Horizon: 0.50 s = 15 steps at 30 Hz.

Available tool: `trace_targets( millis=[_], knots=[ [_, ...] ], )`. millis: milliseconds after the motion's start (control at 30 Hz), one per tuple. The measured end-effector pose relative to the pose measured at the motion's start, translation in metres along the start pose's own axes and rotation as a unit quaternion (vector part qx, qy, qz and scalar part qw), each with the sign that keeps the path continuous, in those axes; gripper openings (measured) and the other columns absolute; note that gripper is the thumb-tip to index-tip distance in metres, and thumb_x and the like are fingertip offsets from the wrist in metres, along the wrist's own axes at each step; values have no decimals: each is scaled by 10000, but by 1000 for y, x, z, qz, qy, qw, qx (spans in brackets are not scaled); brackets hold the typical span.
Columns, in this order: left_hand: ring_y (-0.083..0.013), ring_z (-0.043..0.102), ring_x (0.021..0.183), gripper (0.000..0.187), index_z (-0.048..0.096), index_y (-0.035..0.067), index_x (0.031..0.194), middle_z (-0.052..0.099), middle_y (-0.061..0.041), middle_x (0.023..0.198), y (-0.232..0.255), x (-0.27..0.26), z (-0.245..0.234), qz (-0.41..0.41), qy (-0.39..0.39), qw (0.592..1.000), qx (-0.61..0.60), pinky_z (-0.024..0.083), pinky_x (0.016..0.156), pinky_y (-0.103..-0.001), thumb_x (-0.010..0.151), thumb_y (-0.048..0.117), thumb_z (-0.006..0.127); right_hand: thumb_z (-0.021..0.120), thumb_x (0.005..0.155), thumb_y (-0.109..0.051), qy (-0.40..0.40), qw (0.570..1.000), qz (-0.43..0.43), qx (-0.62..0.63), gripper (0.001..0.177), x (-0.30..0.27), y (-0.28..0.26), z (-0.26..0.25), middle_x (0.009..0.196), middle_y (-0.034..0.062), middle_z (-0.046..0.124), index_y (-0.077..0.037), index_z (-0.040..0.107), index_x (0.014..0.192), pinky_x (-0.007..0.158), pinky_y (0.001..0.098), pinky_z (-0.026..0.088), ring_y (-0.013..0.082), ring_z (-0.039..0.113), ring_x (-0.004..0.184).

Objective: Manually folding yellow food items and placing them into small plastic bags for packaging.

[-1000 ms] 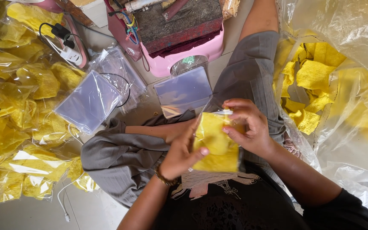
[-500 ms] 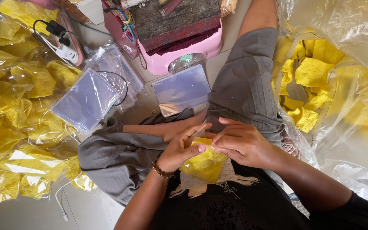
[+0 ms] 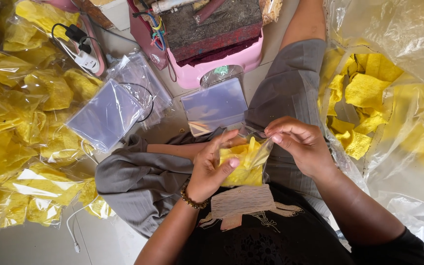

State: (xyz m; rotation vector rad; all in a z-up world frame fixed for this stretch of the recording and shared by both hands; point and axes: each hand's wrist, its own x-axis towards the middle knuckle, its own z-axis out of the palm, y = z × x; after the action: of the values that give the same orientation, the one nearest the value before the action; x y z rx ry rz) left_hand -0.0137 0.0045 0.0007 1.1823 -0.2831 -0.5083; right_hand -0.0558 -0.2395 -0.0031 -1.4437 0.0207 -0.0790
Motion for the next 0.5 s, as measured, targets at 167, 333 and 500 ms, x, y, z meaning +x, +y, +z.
trace_targets(
  millis=[167, 333, 500],
  knots=[
    [-330, 487, 1336, 630, 509, -23, 1487, 570, -263, 1450, 12, 1, 1, 30, 5, 995, 91, 377, 1126, -522, 1033, 413, 509, 622, 981, -47, 21, 995, 73, 61, 156, 0, 4, 0, 987, 201, 705, 77, 712, 1005, 814, 444, 618, 219, 675, 891],
    [-288, 519, 1279, 631, 480, 21, 1530, 629, -247, 1355, -17, -1, -15, 50, 1, 993, 107, 396, 1112, -497, 1018, 384, 546, 673, 925, -46, 11, 991, 88, 99, 189, 1, 1, 1, 1000, 188, 707, 81, 694, 1063, 812, 437, 632, 221, 704, 898],
    [-253, 621, 1177, 574, 502, 22, 1510, 731, -230, 1196, 12, 3, -9, 69, 26, 992, 103, 462, 1069, -448, 986, 218, 627, 615, 983, -138, -12, 992, 84, 95, 265, 2, 4, -2, 988, 190, 708, 96, 708, 1064, 812, 427, 619, 215, 693, 895]
  ],
)
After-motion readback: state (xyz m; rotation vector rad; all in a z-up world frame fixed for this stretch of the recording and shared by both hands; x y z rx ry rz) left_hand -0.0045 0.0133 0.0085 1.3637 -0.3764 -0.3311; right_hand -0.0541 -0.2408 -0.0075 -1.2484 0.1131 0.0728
